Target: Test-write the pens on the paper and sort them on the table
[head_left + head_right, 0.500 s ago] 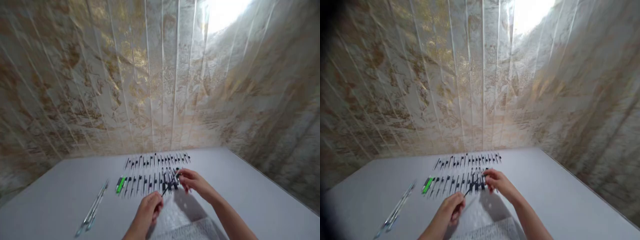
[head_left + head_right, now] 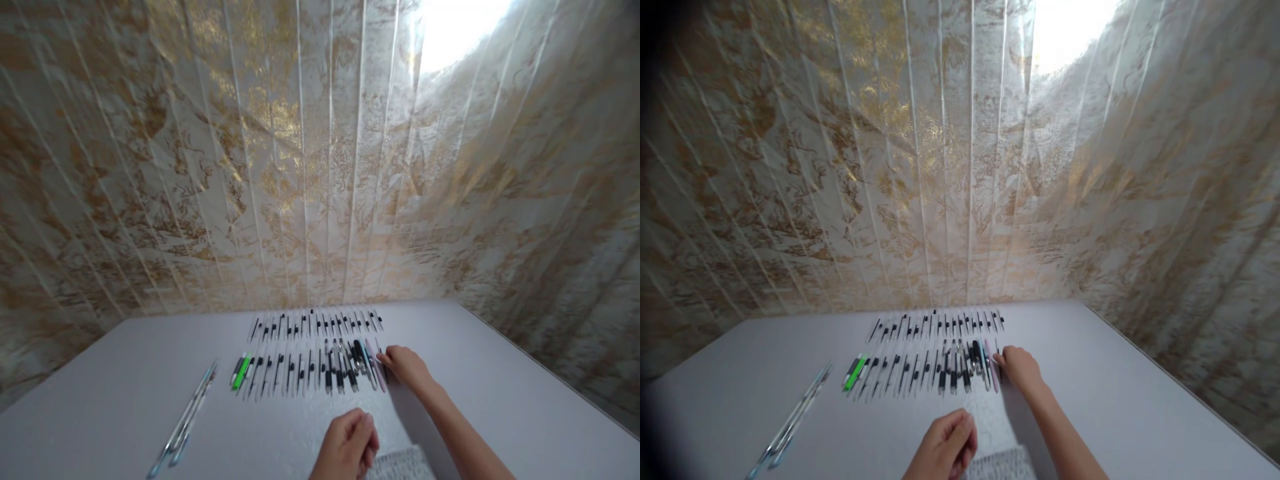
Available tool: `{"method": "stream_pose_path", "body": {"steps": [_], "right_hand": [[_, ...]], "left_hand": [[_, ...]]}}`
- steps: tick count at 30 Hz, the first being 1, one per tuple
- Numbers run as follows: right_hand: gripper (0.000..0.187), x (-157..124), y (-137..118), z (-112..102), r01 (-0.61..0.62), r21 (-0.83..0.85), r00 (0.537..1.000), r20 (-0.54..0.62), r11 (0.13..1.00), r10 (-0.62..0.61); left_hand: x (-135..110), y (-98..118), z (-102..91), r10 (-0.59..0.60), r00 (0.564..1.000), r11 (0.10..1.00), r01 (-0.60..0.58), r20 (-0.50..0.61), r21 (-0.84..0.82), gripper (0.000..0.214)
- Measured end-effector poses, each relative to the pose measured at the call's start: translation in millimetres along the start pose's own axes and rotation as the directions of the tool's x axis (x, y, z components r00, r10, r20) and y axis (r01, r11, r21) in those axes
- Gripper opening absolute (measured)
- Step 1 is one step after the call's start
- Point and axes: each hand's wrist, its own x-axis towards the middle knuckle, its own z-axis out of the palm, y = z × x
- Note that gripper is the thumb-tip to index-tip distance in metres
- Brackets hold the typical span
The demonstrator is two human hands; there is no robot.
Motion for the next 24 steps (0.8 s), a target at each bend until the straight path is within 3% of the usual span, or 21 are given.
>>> {"method": "stream_pose_path", "body": {"steps": [5, 13, 20, 24], "right_hand": [[0.025, -1, -6, 10, -0.022, -0.138, 1.0, -0.006, 0.99, 0.022], [0.021, 1, -13, 13, -0.018, -0.124, 0.999, -0.03, 0.992, 0.015], [0.022, -8, -14, 6, 0.013, 0.029, 0.999, -0.037, 1.0, -0.012], [0.021, -40, -33, 1, 0.162, 0.24, 0.984, 0.036, 0.957, -0.176]], "left_hand": [[2, -2, -4.3, 0.004, 0.999, 0.999, -0.006, -0.036, -0.046, 0.064], [3, 1, -6.6, -0.007, 0.998, 0.993, -0.001, -0.065, -0.118, 0.063], [4, -2, -9.0, 0.005, 0.997, 0.98, -0.021, -0.081, -0.199, 0.061], [2, 2, -6.9, -0.007, 0.994, 0.956, -0.026, -0.111, -0.291, 0.062]]}}
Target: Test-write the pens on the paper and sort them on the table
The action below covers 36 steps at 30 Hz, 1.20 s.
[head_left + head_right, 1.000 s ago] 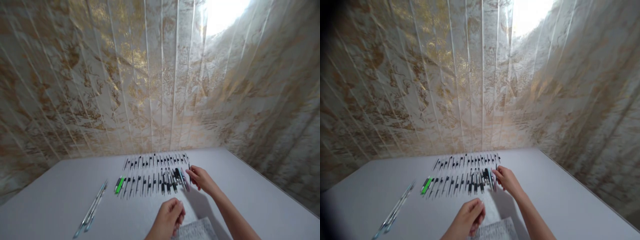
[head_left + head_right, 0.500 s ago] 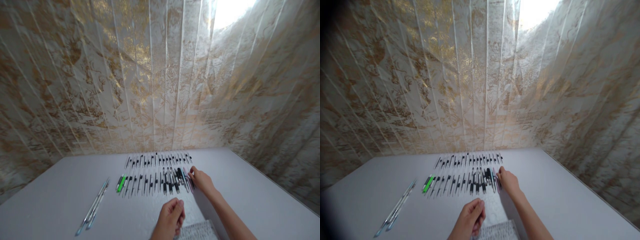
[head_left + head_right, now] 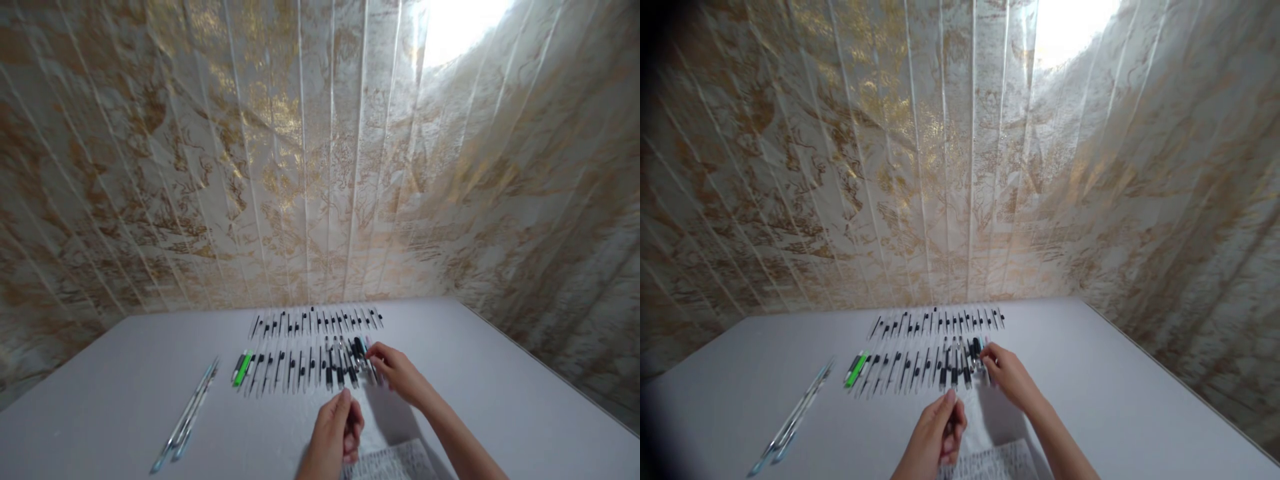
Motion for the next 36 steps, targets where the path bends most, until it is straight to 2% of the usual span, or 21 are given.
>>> {"method": "stream_pose_path", "body": {"steps": [2, 3, 5, 7, 10, 13, 16, 20, 23, 26, 29, 32, 33, 36], "right_hand": [[0.018, -19, -16, 7, 0.09, 0.186, 0.989, 0.1, 0.978, -0.11], [0.016, -27, -24, 11, 0.134, 0.359, 0.972, 0.131, 0.924, -0.193], [0.013, -40, -35, 16, 0.174, 0.57, 0.962, 0.076, 0.803, -0.263], [0.014, -46, -42, 19, 0.169, 0.66, 0.967, 0.033, 0.732, -0.253], [0.019, -44, -45, 20, 0.115, 0.693, 0.972, 0.068, 0.712, -0.224], [0.017, -40, -44, 19, 0.123, 0.647, 0.97, 0.082, 0.753, -0.229], [0.008, -39, -41, 13, 0.174, 0.513, 0.971, 0.053, 0.841, -0.233], [0.006, -45, -37, 0, 0.207, 0.336, 0.976, -0.004, 0.919, -0.219], [0.007, -52, -43, 2, 0.215, 0.149, 0.975, 0.013, 0.965, -0.22], [0.018, -57, -55, 20, 0.19, 0.03, 0.979, 0.066, 0.981, -0.192], [0.017, -55, -61, 30, 0.185, 0.019, 0.98, 0.072, 0.983, -0.186], [0.008, -41, -48, 16, 0.1, 0.122, 0.987, 0.114, 0.987, -0.114], [0.006, -32, -39, 7, 0.022, 0.154, 0.99, 0.133, 0.988, -0.042], [0.016, 1, -4, -21, -0.122, 0.128, 0.99, 0.089, 0.984, 0.111]], "left_hand": [[-2, 2, 2.3, 0.028, 0.999, 0.999, -0.028, -0.017, -0.019, 0.065], [-2, 3, 3.6, 0.047, 0.999, 0.999, -0.048, -0.026, -0.023, 0.066], [-4, 5, 6.1, 0.084, 0.995, 0.996, -0.085, -0.047, -0.032, 0.067], [-6, 5, 8.5, 0.094, 0.994, 0.994, -0.097, -0.052, -0.05, 0.068], [-6, 3, 11.0, 0.064, 0.996, 0.993, -0.07, -0.058, -0.1, 0.071], [-5, 0, 10.9, -0.017, 0.998, 0.989, 0.007, -0.063, -0.146, 0.074], [-3, -2, 7.9, -0.055, 0.996, 0.985, 0.042, -0.072, -0.168, 0.074], [0, 7, 2.5, 0.058, 0.982, 0.947, -0.111, -0.181, -0.3, 0.063], [-1, 19, 1.0, 0.124, 0.959, 0.901, -0.216, -0.255, -0.375, 0.048], [-6, 27, 4.2, 0.117, 0.962, 0.883, -0.214, -0.245, -0.419, 0.04], [-12, 27, 9.3, 0.123, 0.974, 0.89, -0.193, -0.192, -0.413, 0.045], [-14, 24, 11.4, 0.173, 0.973, 0.915, -0.216, -0.151, -0.34, 0.05], [-15, 23, 11.3, 0.201, 0.967, 0.926, -0.239, -0.154, -0.291, 0.051], [-14, 22, 9.4, 0.292, 0.94, 0.937, -0.318, -0.174, -0.144, 0.051]]}}
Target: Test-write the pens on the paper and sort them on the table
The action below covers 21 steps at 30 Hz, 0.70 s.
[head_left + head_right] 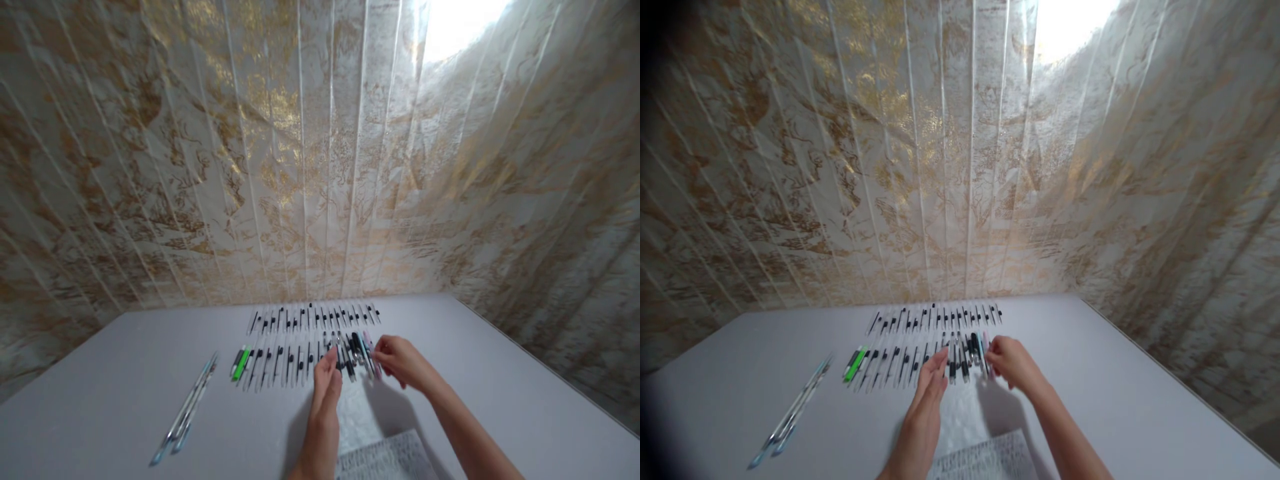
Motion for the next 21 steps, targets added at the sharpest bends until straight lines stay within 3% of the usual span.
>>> {"method": "stream_pose_path", "body": {"steps": [3, 8, 13, 21], "right_hand": [[0.026, 35, 24, -19, -0.108, -0.045, 0.994, -0.014, 0.993, 0.108], [0.024, 68, 40, -10, -0.186, -0.118, 0.981, 0.042, 0.975, 0.192], [0.022, 75, 44, -2, -0.185, -0.14, 0.979, 0.059, 0.973, 0.194], [0.022, 72, 50, -4, -0.144, -0.132, 0.99, -0.029, 0.981, 0.141]], "left_hand": [[2, 3, -1.7, 0.019, 1.0, 0.999, -0.02, 0.023, 0.048, 0.042], [4, 6, -4.3, 0.01, 1.0, 0.997, -0.011, 0.015, 0.073, 0.038], [3, 8, -5.4, -0.009, 1.0, 0.995, 0.007, 0.013, 0.1, 0.037], [1, 10, -3.6, -0.004, 1.0, 0.995, 0.005, -0.012, 0.096, 0.034]]}}
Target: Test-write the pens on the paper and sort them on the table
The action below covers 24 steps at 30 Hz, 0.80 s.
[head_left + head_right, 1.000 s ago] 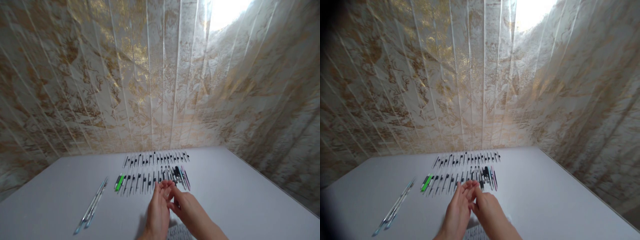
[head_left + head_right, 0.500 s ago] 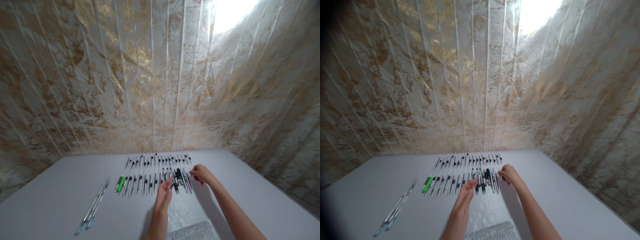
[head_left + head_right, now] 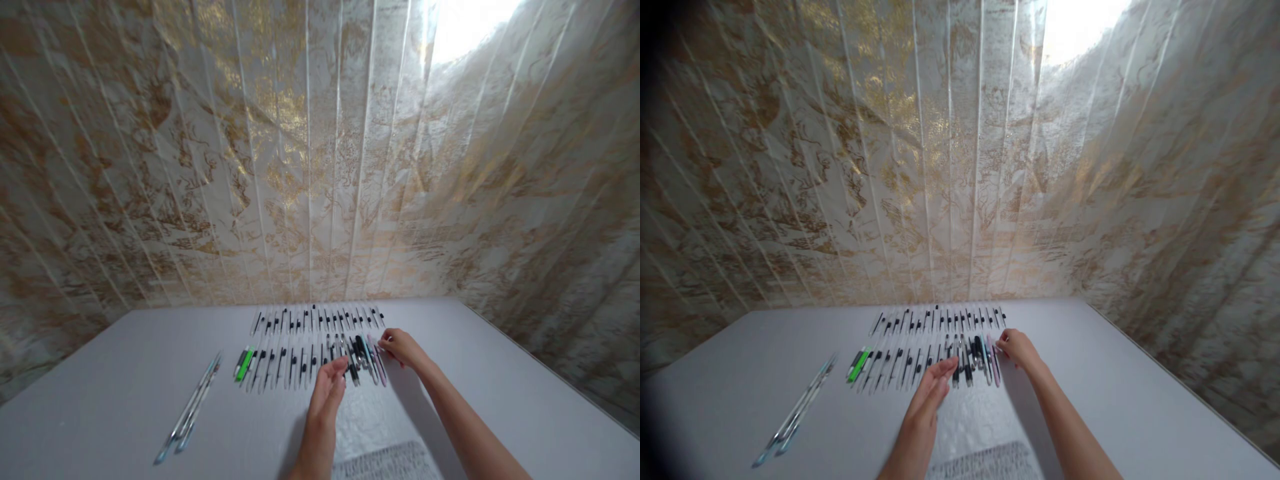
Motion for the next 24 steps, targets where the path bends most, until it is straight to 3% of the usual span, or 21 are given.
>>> {"method": "stream_pose_path", "body": {"steps": [6, 19, 22, 24], "right_hand": [[0.008, -13, 8, 7, 0.062, 0.052, 0.998, -0.026, 0.997, -0.061], [0.011, -12, 8, 12, 0.145, 0.109, 0.982, -0.138, 0.983, -0.129], [0.013, -10, 9, 15, 0.15, 0.138, 0.98, -0.149, 0.979, -0.129], [0.015, -10, 11, 15, 0.161, 0.163, 0.978, -0.158, 0.973, -0.136]], "left_hand": [[2, -2, -0.7, 0.021, 1.0, 0.999, -0.021, -0.018, 0.042, 0.032], [2, 5, -0.9, 0.037, 0.999, 0.991, -0.036, -0.007, 0.129, 0.026], [5, 8, -3.6, 0.099, 0.995, 0.959, -0.097, 0.004, 0.265, 0.029], [12, 13, -14.3, 0.207, 0.978, 0.833, -0.198, 0.041, 0.518, 0.031]]}}
